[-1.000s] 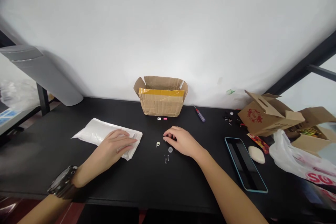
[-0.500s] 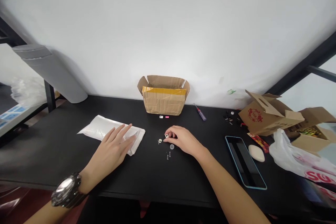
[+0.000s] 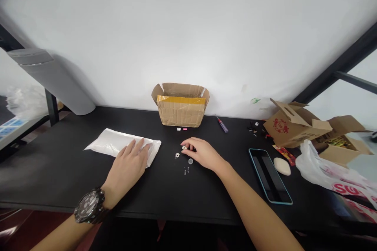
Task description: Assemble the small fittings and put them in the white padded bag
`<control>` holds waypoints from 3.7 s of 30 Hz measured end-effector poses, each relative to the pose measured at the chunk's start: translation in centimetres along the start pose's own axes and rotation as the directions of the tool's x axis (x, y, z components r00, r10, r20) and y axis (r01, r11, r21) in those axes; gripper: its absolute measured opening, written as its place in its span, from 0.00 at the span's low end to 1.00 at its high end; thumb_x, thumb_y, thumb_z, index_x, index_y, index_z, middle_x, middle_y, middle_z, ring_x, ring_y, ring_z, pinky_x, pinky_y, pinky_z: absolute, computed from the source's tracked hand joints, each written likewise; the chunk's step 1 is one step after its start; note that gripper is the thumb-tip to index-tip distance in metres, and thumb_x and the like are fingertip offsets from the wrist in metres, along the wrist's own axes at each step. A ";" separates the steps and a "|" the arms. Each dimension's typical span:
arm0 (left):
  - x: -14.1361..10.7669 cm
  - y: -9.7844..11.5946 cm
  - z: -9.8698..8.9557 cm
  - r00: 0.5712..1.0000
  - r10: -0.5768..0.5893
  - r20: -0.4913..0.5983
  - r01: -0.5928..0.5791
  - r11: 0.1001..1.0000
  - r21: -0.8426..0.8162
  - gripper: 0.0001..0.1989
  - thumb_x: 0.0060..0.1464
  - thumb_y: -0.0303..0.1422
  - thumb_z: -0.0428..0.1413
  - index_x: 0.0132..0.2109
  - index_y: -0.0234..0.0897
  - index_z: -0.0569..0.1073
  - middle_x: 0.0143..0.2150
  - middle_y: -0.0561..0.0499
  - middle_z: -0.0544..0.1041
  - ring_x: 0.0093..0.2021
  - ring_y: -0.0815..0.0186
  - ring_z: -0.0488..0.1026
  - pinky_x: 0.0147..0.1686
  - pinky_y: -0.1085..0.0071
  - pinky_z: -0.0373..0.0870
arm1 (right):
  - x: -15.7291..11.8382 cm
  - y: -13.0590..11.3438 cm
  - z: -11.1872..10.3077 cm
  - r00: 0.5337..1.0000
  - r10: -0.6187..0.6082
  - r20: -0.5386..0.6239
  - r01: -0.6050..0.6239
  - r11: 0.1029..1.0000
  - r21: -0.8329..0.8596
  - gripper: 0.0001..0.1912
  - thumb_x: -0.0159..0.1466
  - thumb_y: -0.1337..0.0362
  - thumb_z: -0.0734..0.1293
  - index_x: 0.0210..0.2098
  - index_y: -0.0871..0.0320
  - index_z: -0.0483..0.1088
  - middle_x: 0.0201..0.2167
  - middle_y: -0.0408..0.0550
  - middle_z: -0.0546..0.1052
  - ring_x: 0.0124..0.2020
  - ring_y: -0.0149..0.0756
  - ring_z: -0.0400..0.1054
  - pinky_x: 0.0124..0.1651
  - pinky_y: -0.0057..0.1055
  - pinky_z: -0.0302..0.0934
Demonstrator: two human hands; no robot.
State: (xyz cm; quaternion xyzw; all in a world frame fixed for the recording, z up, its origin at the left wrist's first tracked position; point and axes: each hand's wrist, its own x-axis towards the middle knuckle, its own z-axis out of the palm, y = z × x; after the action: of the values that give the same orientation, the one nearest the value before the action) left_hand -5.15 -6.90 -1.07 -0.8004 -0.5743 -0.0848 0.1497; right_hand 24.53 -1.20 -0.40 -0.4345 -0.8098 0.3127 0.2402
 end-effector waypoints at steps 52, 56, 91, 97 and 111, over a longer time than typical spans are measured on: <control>11.9 2.7 1.7 0.949 -0.062 0.310 0.306 -0.074 -0.949 0.20 0.53 0.42 0.68 0.50 0.37 0.82 0.43 0.46 0.84 0.42 0.62 0.79 0.46 0.66 0.74 | 1.2 0.7 0.2 0.977 -0.025 -0.212 0.019 0.999 -0.030 0.15 0.67 0.56 0.72 0.52 0.49 0.72 0.41 0.44 0.77 0.42 0.38 0.71 0.52 0.39 0.65; 12.4 1.0 -0.3 0.960 -0.124 0.253 0.254 -0.002 -0.967 0.17 0.55 0.45 0.66 0.44 0.37 0.83 0.39 0.48 0.83 0.38 0.64 0.78 0.42 0.68 0.74 | 0.5 -0.4 -0.2 0.993 -0.098 -0.070 0.089 0.990 -0.113 0.07 0.71 0.58 0.68 0.48 0.48 0.76 0.43 0.43 0.78 0.47 0.37 0.72 0.55 0.38 0.61; 9.0 -0.4 3.2 0.998 0.058 -0.028 -0.054 0.514 -0.856 0.13 0.68 0.36 0.54 0.52 0.43 0.81 0.50 0.50 0.83 0.49 0.60 0.80 0.52 0.65 0.73 | 0.3 -3.8 1.8 0.993 -0.116 0.001 0.110 0.940 -0.322 0.07 0.68 0.55 0.72 0.44 0.49 0.77 0.45 0.43 0.77 0.47 0.38 0.70 0.57 0.40 0.57; 8.9 -0.4 3.0 0.996 0.082 -0.025 -0.064 0.514 -0.855 0.13 0.68 0.36 0.53 0.52 0.42 0.81 0.49 0.48 0.83 0.48 0.59 0.79 0.52 0.65 0.73 | 0.5 -3.9 1.8 0.990 -0.139 0.009 0.133 0.923 -0.360 0.05 0.68 0.57 0.72 0.42 0.50 0.78 0.45 0.43 0.78 0.48 0.38 0.70 0.57 0.40 0.58; 8.7 -0.4 3.2 0.987 0.162 -0.016 -0.100 0.524 -0.846 0.14 0.70 0.36 0.51 0.53 0.43 0.80 0.48 0.49 0.81 0.48 0.61 0.79 0.51 0.67 0.72 | 0.6 -3.0 1.9 0.980 -0.192 0.049 0.196 0.908 -0.369 0.08 0.71 0.55 0.68 0.45 0.48 0.79 0.44 0.43 0.79 0.49 0.38 0.70 0.59 0.41 0.55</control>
State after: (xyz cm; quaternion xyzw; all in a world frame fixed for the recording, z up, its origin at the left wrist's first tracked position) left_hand -2.80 2.04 -1.35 -0.8161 -0.4050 -0.3138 -0.2674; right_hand 21.36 -2.55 0.53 -0.3879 -0.8947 0.1306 0.1788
